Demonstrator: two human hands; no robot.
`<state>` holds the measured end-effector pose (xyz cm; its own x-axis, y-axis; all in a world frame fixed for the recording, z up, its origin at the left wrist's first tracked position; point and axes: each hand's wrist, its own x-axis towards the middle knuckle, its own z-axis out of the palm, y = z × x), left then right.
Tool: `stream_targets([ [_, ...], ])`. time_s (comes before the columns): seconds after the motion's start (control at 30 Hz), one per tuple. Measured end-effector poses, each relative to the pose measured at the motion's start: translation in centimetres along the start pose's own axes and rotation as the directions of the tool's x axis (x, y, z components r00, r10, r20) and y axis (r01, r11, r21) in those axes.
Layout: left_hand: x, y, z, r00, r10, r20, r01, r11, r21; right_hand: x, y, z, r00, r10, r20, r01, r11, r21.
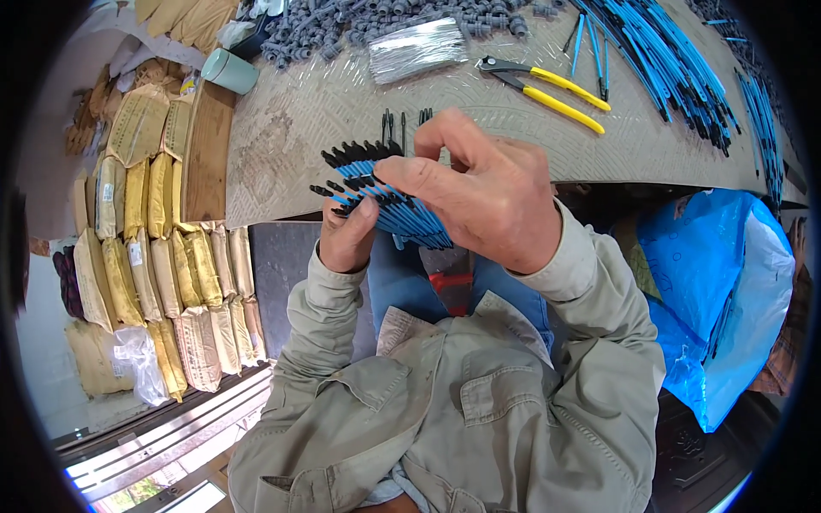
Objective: The person assembles blue tubes and small metal components, including spring pins, into a larger component at a workbench. The assembly is performed using pliers.
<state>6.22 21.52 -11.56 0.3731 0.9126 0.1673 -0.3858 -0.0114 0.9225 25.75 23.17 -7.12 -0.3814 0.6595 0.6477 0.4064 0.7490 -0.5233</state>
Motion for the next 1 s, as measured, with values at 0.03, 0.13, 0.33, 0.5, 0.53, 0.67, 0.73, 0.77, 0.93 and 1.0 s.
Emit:
stream_targets([
  [0.03,0.0,-0.1,0.1,1.0,0.0,-0.012,0.0,1.0,-0.003,0.1,0.1,-0.2,1.0,-0.012,0.006,0.012,1.0,-0.005],
  [0.13,0.2,-0.2,0.2,1.0,-0.004,-0.031,0.005,1.0,0.016,0.1,0.4,-0.3,0.999,-0.035,0.007,0.036,0.999,-0.019],
  [0.33,0.3,-0.3,0.4,0.998,0.007,-0.065,-0.005,1.0,0.028,0.6,0.8,-0.2,0.984,-0.178,-0.018,0.176,0.981,-0.085],
  [0.5,0.4,-0.4,0.8,0.997,0.018,-0.071,-0.015,0.999,0.042,0.7,1.2,-0.1,0.969,-0.242,-0.058,0.235,0.967,-0.103],
  [0.53,0.4,-0.4,0.8,0.997,0.019,-0.079,-0.014,0.998,0.057,0.7,1.0,-0.2,0.968,-0.247,-0.045,0.24,0.962,-0.127],
  [0.67,0.0,-0.6,0.3,0.995,0.006,-0.104,0.003,0.996,0.093,0.9,-0.2,-0.9,0.974,-0.229,-0.004,0.223,0.954,-0.201],
  [0.73,-0.1,-0.6,0.3,0.994,0.0,-0.112,0.011,0.995,0.103,0.9,-0.9,-1.1,0.985,-0.168,0.027,0.169,0.951,-0.258],
  [0.77,-0.2,-0.6,0.3,0.995,-0.001,-0.104,0.012,0.994,0.106,0.8,-0.8,-1.0,0.985,-0.168,0.025,0.169,0.952,-0.256],
  [0.93,0.2,-0.2,0.8,0.998,0.009,-0.067,-0.002,0.996,0.092,0.5,0.2,-0.3,0.989,-0.143,-0.024,0.14,0.984,-0.11],
  [1.0,0.2,-0.2,0.8,0.998,0.016,-0.059,-0.011,0.996,0.084,0.7,0.5,-0.2,0.993,-0.117,-0.029,0.117,0.993,-0.001],
])
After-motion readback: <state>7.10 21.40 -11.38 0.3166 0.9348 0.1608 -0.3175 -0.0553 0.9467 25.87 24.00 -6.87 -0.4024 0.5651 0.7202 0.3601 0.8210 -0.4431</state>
